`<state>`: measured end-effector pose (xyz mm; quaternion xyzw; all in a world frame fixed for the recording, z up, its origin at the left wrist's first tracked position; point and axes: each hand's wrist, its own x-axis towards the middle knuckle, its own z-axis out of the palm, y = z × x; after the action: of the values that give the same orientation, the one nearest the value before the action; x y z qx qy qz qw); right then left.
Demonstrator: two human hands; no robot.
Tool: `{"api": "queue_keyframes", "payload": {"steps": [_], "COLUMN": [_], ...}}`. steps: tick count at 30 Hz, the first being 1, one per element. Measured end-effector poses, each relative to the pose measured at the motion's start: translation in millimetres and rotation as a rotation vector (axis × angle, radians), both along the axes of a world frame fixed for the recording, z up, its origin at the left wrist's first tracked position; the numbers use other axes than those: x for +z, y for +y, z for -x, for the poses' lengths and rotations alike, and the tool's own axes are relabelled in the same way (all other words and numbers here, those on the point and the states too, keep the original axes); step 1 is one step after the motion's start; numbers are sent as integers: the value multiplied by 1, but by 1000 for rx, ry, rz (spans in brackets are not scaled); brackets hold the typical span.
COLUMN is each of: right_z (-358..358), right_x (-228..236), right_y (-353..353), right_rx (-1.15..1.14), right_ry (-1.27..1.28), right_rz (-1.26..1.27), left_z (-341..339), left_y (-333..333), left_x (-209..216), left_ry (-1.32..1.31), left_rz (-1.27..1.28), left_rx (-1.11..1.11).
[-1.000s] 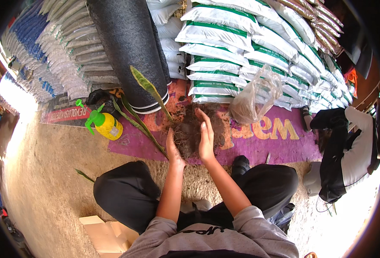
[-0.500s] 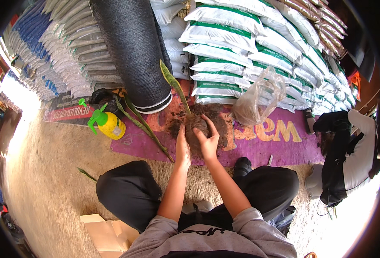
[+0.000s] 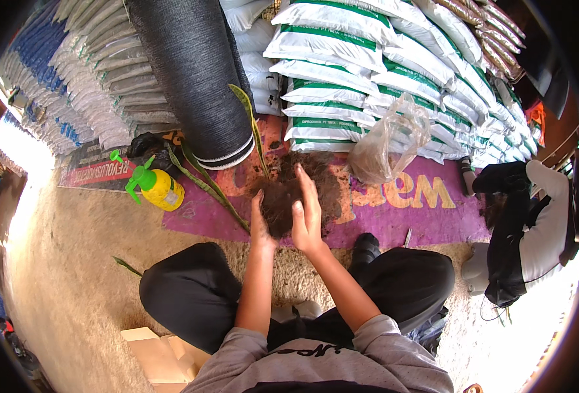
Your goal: The person sits on the floor and repeatedly packs soil around the root ball of a small plant, shaping it into a compact sphere by hand. The person handles the plant and soil directly without using tools.
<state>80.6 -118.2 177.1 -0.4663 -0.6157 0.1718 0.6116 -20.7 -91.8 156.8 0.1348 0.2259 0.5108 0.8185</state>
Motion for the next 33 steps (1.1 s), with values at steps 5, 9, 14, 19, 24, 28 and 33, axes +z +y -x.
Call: {"api": "queue_keyframes", "payload": {"steps": [5,9,14,19,24,28,33], "right_z": [4,7,-10,2,1,0,-27], "right_x": [12,9,17,17,9,13,25], "right_y": [1,5,6,-1,-2,4,8], "right_rx": [31,61,-33,173,162,79,-55], "right_ry": [-443,-314,-138,-376,-262,-84,211], "right_rz": [148,164,1,66,80,3,-6], "left_z": [-12,-9,-1,-3,-5,-7,0], "left_y": [-13,-7,-4,-8,-19,-9,-10], "left_x": [4,-5,-14,-26,-14,-19,-12], "left_ry": [-20,-87,-51,153,-12,96,-17], "left_rz": [-71,-36,53,-99,-12,2,36], "left_rx": [79,74,81,93,115,84,64]}}
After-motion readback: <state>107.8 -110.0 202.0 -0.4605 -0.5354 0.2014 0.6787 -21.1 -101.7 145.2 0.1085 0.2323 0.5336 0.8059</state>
